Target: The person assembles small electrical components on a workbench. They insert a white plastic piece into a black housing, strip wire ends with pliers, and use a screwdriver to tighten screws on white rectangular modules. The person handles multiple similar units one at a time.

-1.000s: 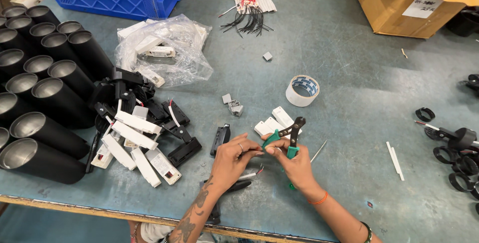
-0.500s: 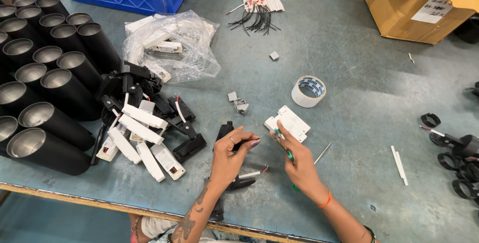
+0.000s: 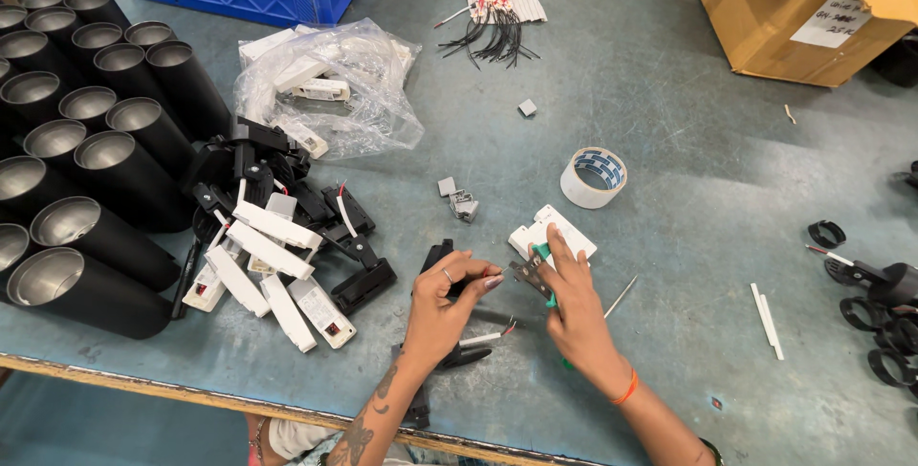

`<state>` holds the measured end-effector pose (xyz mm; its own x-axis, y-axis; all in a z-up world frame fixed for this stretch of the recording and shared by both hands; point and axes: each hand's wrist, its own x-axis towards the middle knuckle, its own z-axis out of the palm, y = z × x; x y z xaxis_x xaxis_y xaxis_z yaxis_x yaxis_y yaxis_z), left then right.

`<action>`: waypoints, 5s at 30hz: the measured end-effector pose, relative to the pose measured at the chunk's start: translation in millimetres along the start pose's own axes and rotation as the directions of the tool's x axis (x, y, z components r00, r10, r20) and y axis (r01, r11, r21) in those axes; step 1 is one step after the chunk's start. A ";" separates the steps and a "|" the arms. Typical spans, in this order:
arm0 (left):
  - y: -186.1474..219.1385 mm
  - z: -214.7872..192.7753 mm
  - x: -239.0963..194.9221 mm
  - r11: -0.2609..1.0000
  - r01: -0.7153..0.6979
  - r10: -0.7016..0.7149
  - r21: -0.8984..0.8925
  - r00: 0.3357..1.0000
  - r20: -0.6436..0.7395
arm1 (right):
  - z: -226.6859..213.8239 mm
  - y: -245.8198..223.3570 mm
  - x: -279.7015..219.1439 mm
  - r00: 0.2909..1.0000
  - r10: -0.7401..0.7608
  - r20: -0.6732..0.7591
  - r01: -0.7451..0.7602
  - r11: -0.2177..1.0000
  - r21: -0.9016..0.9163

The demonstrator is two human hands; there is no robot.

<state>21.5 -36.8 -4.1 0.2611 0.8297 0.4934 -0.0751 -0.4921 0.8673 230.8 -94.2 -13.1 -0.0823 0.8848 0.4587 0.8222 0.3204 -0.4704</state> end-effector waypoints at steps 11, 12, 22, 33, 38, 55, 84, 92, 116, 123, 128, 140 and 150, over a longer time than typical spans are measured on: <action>-2.2 1.7 0.2 1.000 -0.010 0.010 -0.010 0.999 0.038 | 6.8 0.5 -2.2 0.999 0.018 0.035 -0.018 1.000 -0.017; -2.6 2.0 0.2 1.000 -0.019 0.019 -0.010 0.999 0.038 | 7.2 0.6 -2.3 0.999 0.016 0.036 -0.015 1.000 -0.015; -3.5 2.2 0.0 1.000 -0.012 0.012 -0.005 0.999 0.040 | 0.8 -10.2 1.8 1.000 -0.014 0.006 0.014 1.000 -0.004; -5.6 1.9 0.4 0.999 -0.017 0.017 -0.032 1.000 0.010 | -2.0 -12.6 -0.6 0.997 -0.074 -0.031 0.069 0.990 -0.126; -7.2 2.8 0.0 1.000 -0.004 0.004 -0.030 1.000 -0.001 | -3.2 -12.8 -2.4 0.993 -0.104 -0.047 0.097 0.985 -0.143; -3.4 2.3 0.2 0.999 0.031 -0.031 -0.010 0.999 -0.033 | -4.9 -9.9 1.1 0.999 -0.014 -0.030 0.012 0.998 -0.059; 4.2 7.0 -1.2 0.956 -0.155 0.174 0.248 0.983 -0.056 | -2.7 -17.2 3.5 0.996 -0.057 -0.068 0.033 0.947 -0.321; 2.3 7.8 -2.5 0.958 -0.121 0.142 0.262 0.988 -0.064 | -9.3 -21.3 5.2 0.996 -0.074 -0.041 0.051 0.910 -0.411; 21.8 6.0 -1.6 0.942 -0.143 0.181 0.303 0.978 -0.103 | -15.4 7.0 3.3 0.935 0.354 -0.002 -0.320 0.846 0.426; 38.4 7.7 -28.1 0.762 -0.304 0.161 0.571 0.944 0.287 | -9.7 33.0 5.5 0.924 0.373 0.082 -0.327 0.662 0.675; 30.6 21.1 -35.0 0.682 -0.210 -0.021 0.700 0.952 0.306 | -14.5 21.7 5.3 0.942 0.335 -0.037 -0.228 0.713 0.663; 27.9 15.5 -42.0 0.894 0.414 -0.425 0.170 0.905 0.030 | -27.5 -6.8 11.6 0.993 0.075 -0.094 -0.032 0.917 0.397; 17.7 -2.2 -56.4 0.784 -0.220 0.100 0.580 0.968 0.232 | -37.6 48.9 10.3 0.915 0.302 -0.267 -0.346 0.928 -0.137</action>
<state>3.4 -91.7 -16.4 0.4686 0.6923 0.5488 0.4418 -0.7216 0.5330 291.3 -82.2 -3.0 0.3234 0.8163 0.4787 0.8687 -0.0556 -0.4921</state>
